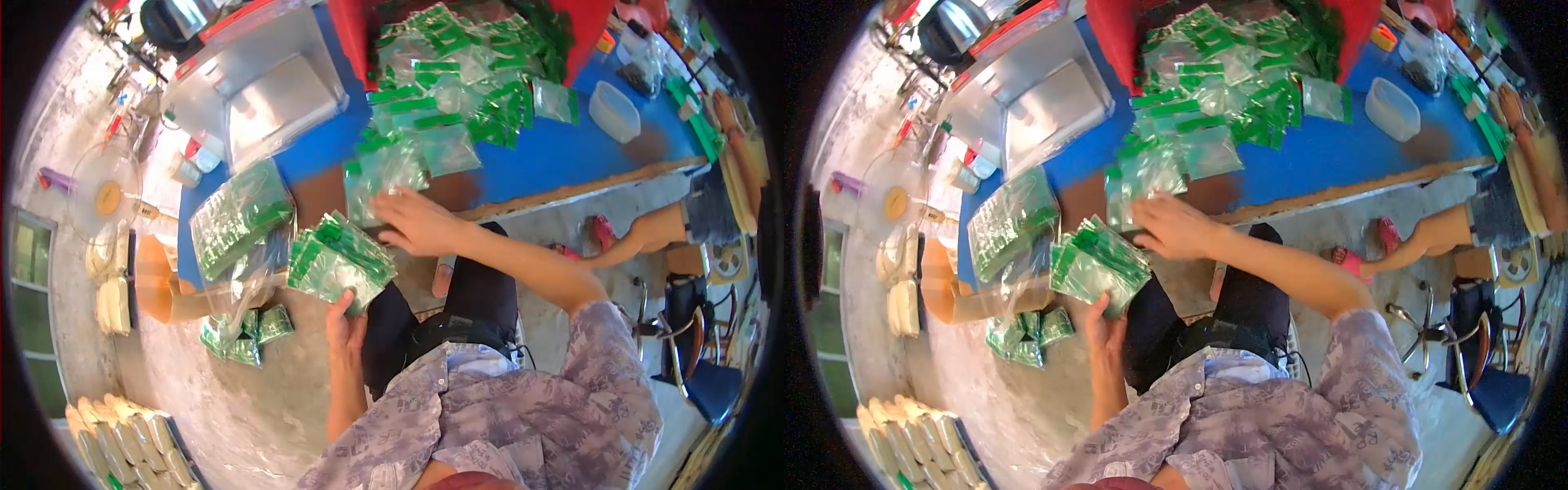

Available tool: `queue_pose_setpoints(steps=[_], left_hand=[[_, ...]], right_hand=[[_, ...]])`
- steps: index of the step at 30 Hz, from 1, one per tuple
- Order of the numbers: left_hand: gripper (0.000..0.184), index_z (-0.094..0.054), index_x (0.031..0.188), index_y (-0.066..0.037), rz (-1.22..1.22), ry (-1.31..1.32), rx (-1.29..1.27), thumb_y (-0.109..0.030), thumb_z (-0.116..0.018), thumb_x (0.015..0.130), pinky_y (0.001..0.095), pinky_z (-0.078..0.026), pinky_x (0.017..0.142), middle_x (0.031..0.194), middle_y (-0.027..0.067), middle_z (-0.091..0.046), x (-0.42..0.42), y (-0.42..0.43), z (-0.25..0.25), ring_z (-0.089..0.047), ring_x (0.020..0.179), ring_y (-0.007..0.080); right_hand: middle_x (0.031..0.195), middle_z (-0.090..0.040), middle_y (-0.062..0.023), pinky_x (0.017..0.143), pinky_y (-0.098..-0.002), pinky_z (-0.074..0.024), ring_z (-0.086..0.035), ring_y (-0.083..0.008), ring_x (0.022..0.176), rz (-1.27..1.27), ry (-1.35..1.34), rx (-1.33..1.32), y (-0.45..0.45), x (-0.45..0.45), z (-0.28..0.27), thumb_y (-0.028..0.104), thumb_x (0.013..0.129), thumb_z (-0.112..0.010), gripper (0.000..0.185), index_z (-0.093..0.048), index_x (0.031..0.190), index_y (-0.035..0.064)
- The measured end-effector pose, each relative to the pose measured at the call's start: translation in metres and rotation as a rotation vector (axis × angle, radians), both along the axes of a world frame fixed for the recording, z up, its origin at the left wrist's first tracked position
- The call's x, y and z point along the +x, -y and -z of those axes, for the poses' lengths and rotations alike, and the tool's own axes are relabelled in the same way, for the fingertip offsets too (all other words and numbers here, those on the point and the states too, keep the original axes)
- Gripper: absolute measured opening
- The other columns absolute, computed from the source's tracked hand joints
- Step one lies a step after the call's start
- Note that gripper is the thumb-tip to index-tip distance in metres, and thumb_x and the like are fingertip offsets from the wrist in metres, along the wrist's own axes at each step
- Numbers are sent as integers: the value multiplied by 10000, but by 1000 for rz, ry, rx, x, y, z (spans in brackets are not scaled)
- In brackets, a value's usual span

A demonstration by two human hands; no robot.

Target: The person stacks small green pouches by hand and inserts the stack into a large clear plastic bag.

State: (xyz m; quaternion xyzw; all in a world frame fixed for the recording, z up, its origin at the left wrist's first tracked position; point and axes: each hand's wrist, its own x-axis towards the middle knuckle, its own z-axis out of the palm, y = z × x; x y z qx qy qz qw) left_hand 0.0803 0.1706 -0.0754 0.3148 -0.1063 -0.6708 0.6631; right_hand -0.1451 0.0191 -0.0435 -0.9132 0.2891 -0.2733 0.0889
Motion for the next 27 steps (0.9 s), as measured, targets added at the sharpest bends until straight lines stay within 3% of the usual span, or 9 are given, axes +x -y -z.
queue_pose_setpoints(steps=[3, 4, 7, 10, 13, 19, 22, 27], left_hand=[[608, -460, 1423, -32, 72, 26, 55, -8, -708, 869, 426, -480, 1082, 1329, 104, -606, 1, 7, 6, -597, 1233, 264], [597, -455, 1427, -28, 71, 14, 48, -9, -697, 881, 412, -478, 1078, 1334, 103, -602, -3, 9, 2, -592, 1239, 256], [599, -448, 1434, -26, 63, 12, 46, -15, -694, 887, 410, -478, 1077, 1349, 104, -593, -6, 11, 9, -589, 1241, 253], [599, -442, 1435, -13, 71, 2, 17, -19, -688, 889, 408, -474, 1085, 1357, 109, -584, -6, 10, 8, -591, 1234, 249], [600, -442, 1432, -6, 46, -12, -7, -11, -686, 883, 406, -472, 1090, 1354, 113, -585, -4, 7, 11, -591, 1236, 250], [560, -475, 1400, -10, 31, 16, -25, 2, -685, 881, 399, -489, 1073, 1322, 115, -608, 4, 7, -4, -607, 1219, 245], [550, -482, 1395, -13, 28, 84, -3, 1, -687, 885, 400, -495, 1066, 1320, 114, -611, 1, 9, -17, -612, 1212, 243], [569, -462, 1413, -25, 2, 67, 46, -8, -689, 892, 402, -498, 1062, 1329, 115, -605, -5, 9, -20, -608, 1217, 244]], right_hand=[[1276, -631, -193, 1076, -463, -434, -582, -374, 1224, -234, 128, 306, -21, -1, -10, 238, 1008, -574, 308, -636, 1212, 15], [1218, -659, -197, 993, -443, -496, -611, -391, 1168, -175, 101, 402, -18, -2, -9, 184, 999, -578, 250, -666, 1146, 2], [1350, -596, -200, 1080, -469, -433, -540, -384, 1288, 85, 294, 299, -12, -6, -17, 205, 1003, -571, 329, -625, 1265, 12], [1495, -482, -185, 1174, -504, -322, -413, -369, 1419, 119, -42, 65, -2, -14, -9, 247, 1003, -573, 453, -536, 1406, 41], [1589, -368, -161, 1223, -536, -215, -291, -352, 1498, 87, -117, 170, -6, -18, -10, 298, 998, -580, 570, -438, 1502, 73], [1556, -404, -179, 1215, -568, -209, -313, -363, 1479, 38, -173, 74, -21, -11, -14, 323, 1002, -565, 550, -468, 1469, 50], [1563, -404, -162, 1215, -580, -201, -292, -359, 1492, 47, -200, 60, -30, 2, -21, 271, 1012, -536, 512, -469, 1469, 51], [1507, -476, -168, 1218, -552, -216, -361, -358, 1455, -113, 12, 273, -28, 7, -8, 204, 1029, -489, 450, -490, 1456, 58]])
